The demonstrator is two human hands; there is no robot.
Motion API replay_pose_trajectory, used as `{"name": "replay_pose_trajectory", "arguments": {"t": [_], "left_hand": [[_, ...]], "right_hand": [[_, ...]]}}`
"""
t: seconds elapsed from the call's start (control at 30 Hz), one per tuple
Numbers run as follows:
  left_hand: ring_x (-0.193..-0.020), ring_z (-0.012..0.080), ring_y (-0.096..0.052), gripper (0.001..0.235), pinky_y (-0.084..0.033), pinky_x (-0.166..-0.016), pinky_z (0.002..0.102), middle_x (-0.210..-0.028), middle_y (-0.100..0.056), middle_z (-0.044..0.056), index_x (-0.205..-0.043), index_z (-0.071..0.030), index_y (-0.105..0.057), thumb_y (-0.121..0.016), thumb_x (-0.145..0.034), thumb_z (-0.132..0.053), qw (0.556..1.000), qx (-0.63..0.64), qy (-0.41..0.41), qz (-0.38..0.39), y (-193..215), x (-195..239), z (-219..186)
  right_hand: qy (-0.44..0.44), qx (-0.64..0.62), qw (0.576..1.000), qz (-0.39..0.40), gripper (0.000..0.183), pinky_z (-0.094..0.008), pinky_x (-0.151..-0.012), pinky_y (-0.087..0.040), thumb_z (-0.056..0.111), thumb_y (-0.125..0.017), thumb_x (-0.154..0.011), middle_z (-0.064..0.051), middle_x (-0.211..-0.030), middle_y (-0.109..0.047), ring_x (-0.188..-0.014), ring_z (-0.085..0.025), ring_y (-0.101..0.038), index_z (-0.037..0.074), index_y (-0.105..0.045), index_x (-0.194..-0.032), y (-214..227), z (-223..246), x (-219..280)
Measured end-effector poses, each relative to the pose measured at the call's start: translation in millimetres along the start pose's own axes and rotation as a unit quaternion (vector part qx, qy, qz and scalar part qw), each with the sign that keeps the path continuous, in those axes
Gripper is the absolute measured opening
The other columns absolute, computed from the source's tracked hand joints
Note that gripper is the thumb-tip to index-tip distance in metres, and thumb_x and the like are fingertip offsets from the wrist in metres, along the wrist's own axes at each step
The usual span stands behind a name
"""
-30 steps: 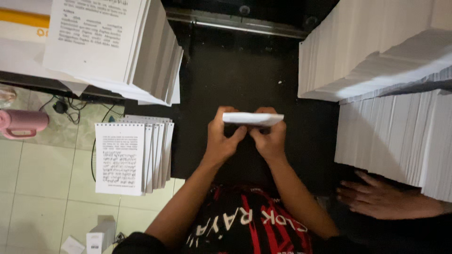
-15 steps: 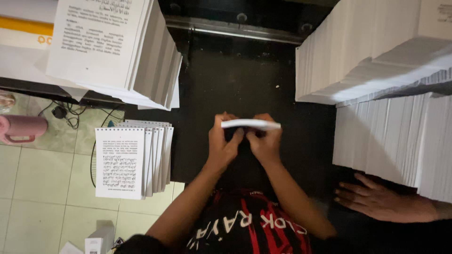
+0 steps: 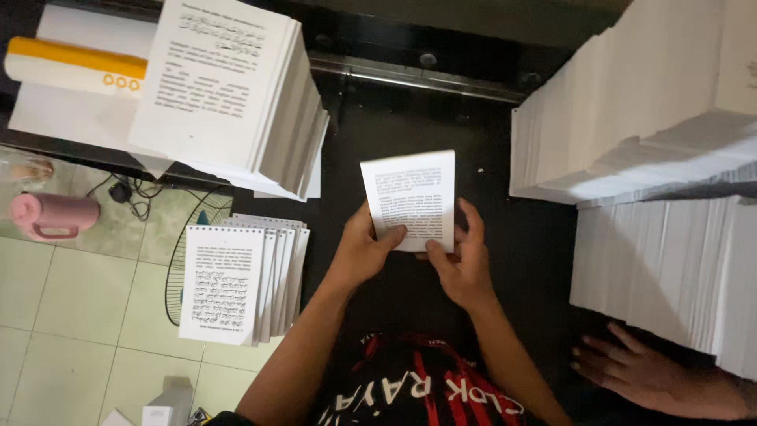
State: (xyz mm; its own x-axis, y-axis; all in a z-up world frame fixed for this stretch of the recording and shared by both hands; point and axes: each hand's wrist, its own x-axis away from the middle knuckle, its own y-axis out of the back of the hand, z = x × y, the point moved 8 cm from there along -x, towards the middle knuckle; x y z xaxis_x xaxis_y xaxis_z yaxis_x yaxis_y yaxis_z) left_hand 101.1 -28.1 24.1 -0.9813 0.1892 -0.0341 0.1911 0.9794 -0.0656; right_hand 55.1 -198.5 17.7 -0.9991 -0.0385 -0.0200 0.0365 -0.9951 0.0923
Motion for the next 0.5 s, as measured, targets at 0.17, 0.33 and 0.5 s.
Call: {"name": "replay_pose_trajectory", "arguments": {"t": [0.17,0.33,0.5], "left_hand": [[-0.103,0.0289,-0.064,0.033,-0.050,-0.097,0.052,-0.107,-0.071,0.019,-0.119,0.007,-0.062,-0.070,-0.087,0.006,0.994,0.075,0.077,-0.029,6.3,-5.9,18.1],[-0.095,0.0296,-0.064,0.037,-0.055,-0.085,0.047,-0.102,-0.068,0.022,-0.119,0.007,-0.058,-0.074,-0.093,-0.014,0.986,0.046,0.123,-0.099,19.7,2.7,37.4],[-0.088,0.0359,-0.072,0.034,-0.057,-0.077,0.049,-0.093,-0.070,0.019,-0.115,-0.002,-0.053,-0.077,-0.092,-0.011,0.972,-0.148,0.076,-0.167,32.5,41.9,17.7]], "right_hand": [[-0.021,-0.060,0.998,-0.029,0.071,-0.049,-0.076,-0.069,0.007,-0.056,-0.098,-0.028,-0.118,-0.061,-0.099,-0.038,-0.072,0.004,-0.015,-0.157,-8.0,-10.1,-5.0],[-0.115,-0.171,0.976,-0.074,0.074,-0.045,-0.079,-0.069,0.000,-0.056,-0.096,-0.021,-0.118,-0.058,-0.098,-0.032,-0.069,0.006,-0.020,-0.161,-21.7,-22.7,-34.8],[-0.124,-0.231,0.954,-0.144,0.072,-0.048,-0.082,-0.069,-0.003,-0.055,-0.097,-0.021,-0.121,-0.052,-0.098,-0.037,-0.072,0.011,-0.024,-0.160,-39.3,-71.2,-102.8]]}}
